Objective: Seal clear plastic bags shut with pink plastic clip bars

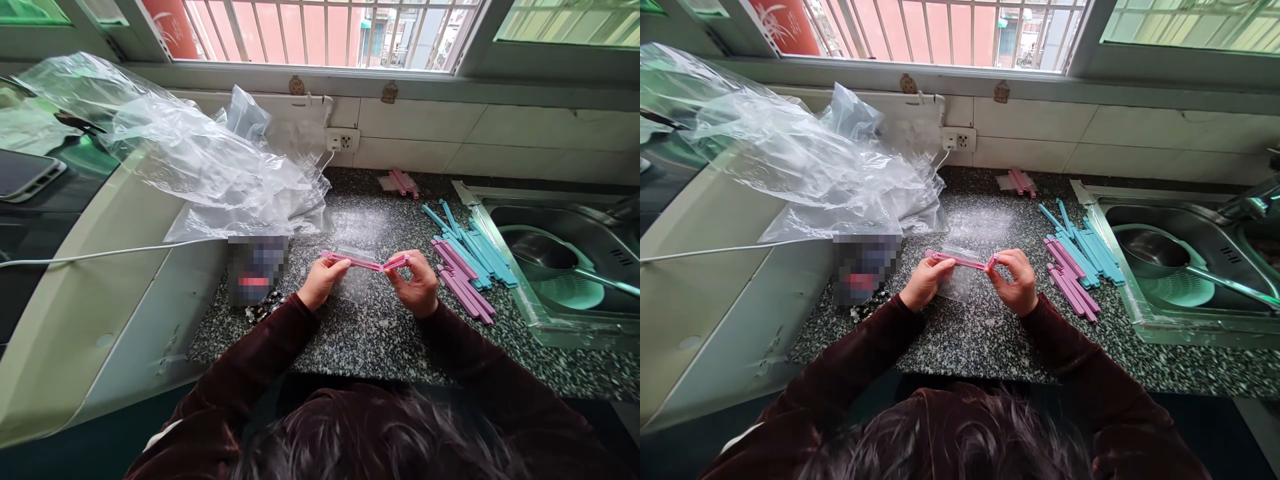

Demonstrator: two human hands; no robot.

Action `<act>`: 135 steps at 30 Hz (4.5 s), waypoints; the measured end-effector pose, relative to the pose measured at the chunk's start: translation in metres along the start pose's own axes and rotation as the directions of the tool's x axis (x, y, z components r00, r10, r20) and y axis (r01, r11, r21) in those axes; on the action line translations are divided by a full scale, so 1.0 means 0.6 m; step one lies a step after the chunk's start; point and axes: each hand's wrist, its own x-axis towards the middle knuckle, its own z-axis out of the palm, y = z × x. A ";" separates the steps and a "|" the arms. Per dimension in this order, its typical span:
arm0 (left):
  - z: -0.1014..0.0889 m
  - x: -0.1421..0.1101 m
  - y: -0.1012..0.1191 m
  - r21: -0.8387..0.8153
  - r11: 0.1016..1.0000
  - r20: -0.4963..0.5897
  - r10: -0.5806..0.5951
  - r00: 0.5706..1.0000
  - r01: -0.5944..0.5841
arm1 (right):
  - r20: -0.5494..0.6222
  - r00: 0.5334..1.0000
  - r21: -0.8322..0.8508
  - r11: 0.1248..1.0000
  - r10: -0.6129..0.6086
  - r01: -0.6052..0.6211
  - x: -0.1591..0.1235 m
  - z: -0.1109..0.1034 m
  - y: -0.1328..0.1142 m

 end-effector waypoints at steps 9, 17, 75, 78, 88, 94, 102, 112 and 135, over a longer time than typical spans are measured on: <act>0.000 -0.001 -0.003 0.029 1.000 0.012 0.004 1.000 -0.004 | 0.027 0.999 -0.031 0.999 -0.039 0.040 0.006 0.001 -0.010; 0.001 0.000 -0.005 0.043 0.999 0.026 0.005 1.000 -0.006 | 0.069 0.996 -0.084 0.995 -0.050 0.056 0.001 0.002 -0.005; 0.001 -0.002 0.009 0.146 0.962 0.174 -0.255 0.951 0.231 | 0.371 0.926 -0.091 0.995 0.067 -0.036 -0.015 0.026 0.008; 0.001 -0.003 0.011 0.166 0.964 0.204 -0.240 0.949 0.208 | 0.378 0.923 -0.099 0.994 0.073 -0.039 -0.015 0.026 0.008; 0.000 -0.005 0.017 0.313 0.945 0.226 -0.168 0.959 0.092 | 0.377 0.926 -0.155 0.987 0.026 0.036 -0.017 0.027 0.009; 0.002 -0.008 0.032 0.481 0.873 0.130 0.024 0.991 -0.084 | 0.361 0.930 -0.248 0.956 -0.061 0.159 -0.015 0.028 0.007; 0.004 -0.011 0.036 0.534 0.837 -0.001 0.138 0.990 -0.116 | 0.379 0.913 -0.310 0.909 -0.150 0.278 -0.013 0.027 0.004; -0.001 -0.014 0.039 0.531 0.816 0.111 0.201 0.973 -0.229 | 0.261 0.956 -0.128 0.987 0.132 -0.101 0.003 0.006 -0.001; -0.007 -0.008 0.037 0.631 0.653 0.293 0.300 0.908 -0.420 | 0.400 0.871 0.062 0.940 0.285 -0.336 0.001 0.010 0.003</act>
